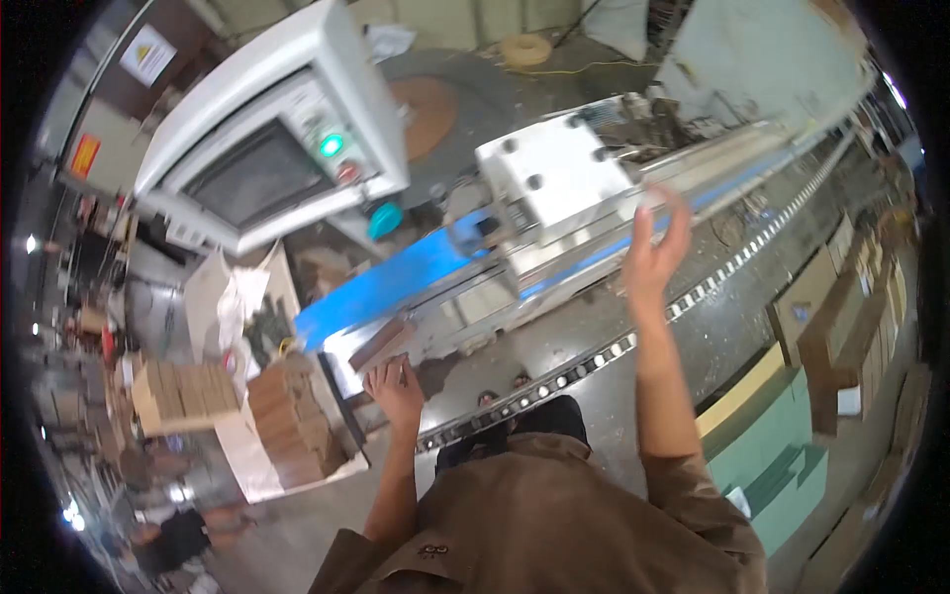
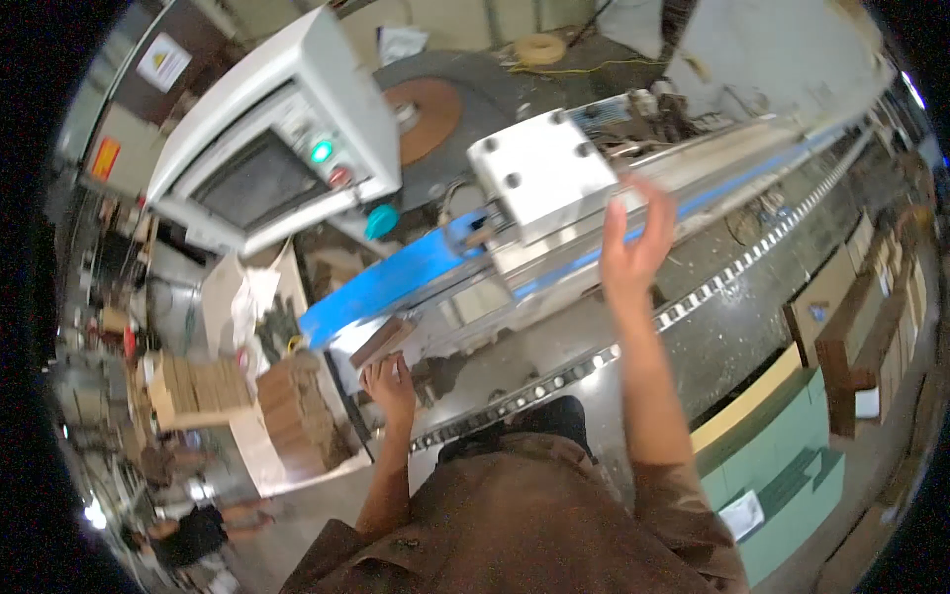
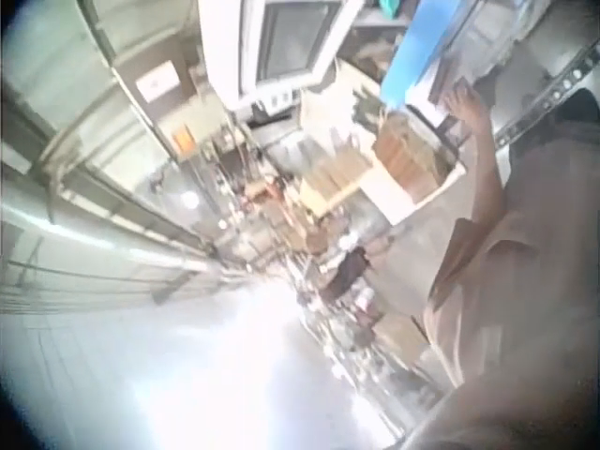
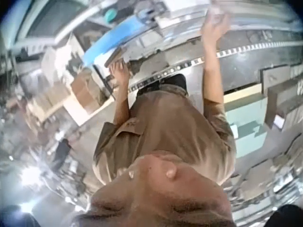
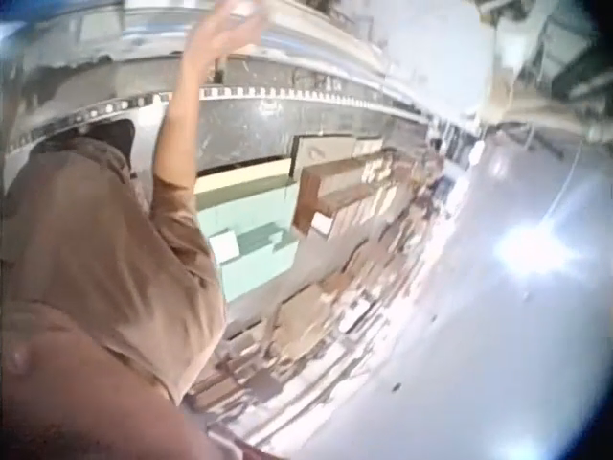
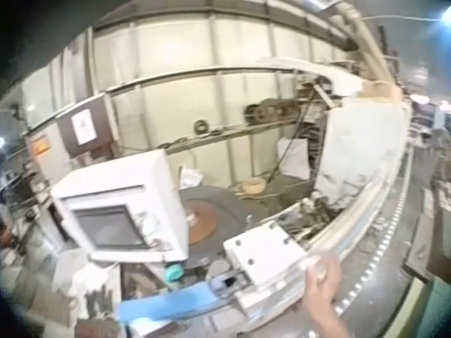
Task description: The person picks up small rectangular wooden blocks from a stack on a table and places them one by one onto a conveyor belt. The blocks move through a machine with a blue guard, and the person retrieves them from the other side, repeating the process continuously.
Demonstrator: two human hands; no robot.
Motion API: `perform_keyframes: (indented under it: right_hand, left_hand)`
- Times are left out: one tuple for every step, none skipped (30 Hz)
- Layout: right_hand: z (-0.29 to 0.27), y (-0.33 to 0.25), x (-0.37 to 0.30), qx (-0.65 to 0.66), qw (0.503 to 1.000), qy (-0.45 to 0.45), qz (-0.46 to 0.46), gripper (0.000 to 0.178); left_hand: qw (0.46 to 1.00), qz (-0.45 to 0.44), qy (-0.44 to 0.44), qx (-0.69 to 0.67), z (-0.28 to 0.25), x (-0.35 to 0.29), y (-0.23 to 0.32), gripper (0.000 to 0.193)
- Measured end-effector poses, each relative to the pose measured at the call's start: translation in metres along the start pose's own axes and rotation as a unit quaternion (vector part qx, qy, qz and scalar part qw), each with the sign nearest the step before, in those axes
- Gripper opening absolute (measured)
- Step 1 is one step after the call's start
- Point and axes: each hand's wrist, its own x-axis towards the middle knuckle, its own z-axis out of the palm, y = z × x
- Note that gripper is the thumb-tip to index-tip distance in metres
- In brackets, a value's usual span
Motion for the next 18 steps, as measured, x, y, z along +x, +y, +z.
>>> perform_keyframes:
  right_hand:
    - [0.019,-0.028,0.033,0.023,0.997,-0.044,-0.064,0.027]
    - [0.036,-0.045,0.062,0.008,0.989,-0.098,-0.108,0.030]
    - [0.055,-0.050,0.077,-0.005,0.977,-0.150,-0.154,0.033]
    - [0.069,-0.036,0.084,-0.049,0.969,-0.179,-0.163,0.039]
    - [0.085,-0.024,0.089,-0.081,0.959,-0.205,-0.180,0.045]
    - [0.100,-0.004,0.079,-0.101,0.951,-0.244,-0.158,0.056]
    - [0.111,0.011,0.062,-0.135,0.938,-0.295,-0.121,0.065]
    - [0.116,0.011,0.060,-0.166,0.925,-0.316,-0.131,0.067]
    - [0.119,0.010,0.060,-0.200,0.910,-0.335,-0.142,0.068]
    - [0.120,0.010,0.064,-0.192,0.914,-0.329,-0.141,0.070]
    - [0.119,0.025,0.063,-0.227,0.913,-0.306,-0.144,0.069]
    - [0.119,0.020,0.062,-0.243,0.912,-0.295,-0.149,0.070]
    - [0.117,0.015,0.060,-0.260,0.910,-0.285,-0.154,0.072]
    - [0.116,0.014,0.060,-0.277,0.911,-0.268,-0.144,0.072]
    - [0.118,0.013,0.058,-0.291,0.914,-0.252,-0.131,0.073]
    - [0.119,0.013,0.057,-0.304,0.916,-0.234,-0.118,0.073]
    - [0.119,0.015,0.055,-0.299,0.918,-0.234,-0.112,0.074]
    - [0.118,0.016,0.055,-0.294,0.921,-0.233,-0.107,0.074]
  left_hand:
    - [1.000,-0.024,0.005,0.015,-0.011,-0.012,-0.013,0.014]
    - [0.999,-0.034,0.012,0.015,-0.019,-0.018,-0.019,0.014]
    - [0.999,-0.043,0.018,0.014,-0.025,-0.021,-0.025,0.015]
    - [0.999,-0.035,0.018,-0.005,-0.023,-0.014,-0.021,0.016]
    - [0.999,-0.035,0.003,-0.013,-0.023,-0.008,-0.021,0.017]
    - [0.999,-0.036,-0.015,-0.023,-0.021,-0.004,-0.023,0.021]
    - [0.998,-0.036,-0.034,-0.034,-0.017,0.000,-0.026,0.026]
    - [0.999,-0.028,-0.037,-0.004,-0.011,0.000,-0.033,0.034]
    - [0.999,-0.017,-0.041,0.022,-0.007,0.006,-0.033,0.042]
    - [0.997,-0.003,-0.067,0.028,-0.004,0.012,-0.034,0.052]
    - [0.997,-0.015,-0.072,0.027,-0.002,0.019,-0.034,0.052]
    - [0.996,-0.028,-0.075,0.030,0.000,0.026,-0.037,0.053]
    - [0.996,-0.040,-0.078,0.032,0.003,0.029,-0.040,0.053]
    - [0.992,-0.058,-0.096,0.051,0.006,0.030,-0.043,0.053]
    - [0.992,-0.049,-0.100,0.061,0.010,0.030,-0.054,0.054]
    - [0.991,-0.040,-0.103,0.072,0.015,0.028,-0.064,0.055]
    - [0.991,-0.024,-0.106,0.085,0.013,0.035,-0.066,0.056]
    - [0.984,-0.048,-0.155,0.070,0.005,0.039,-0.064,0.052]
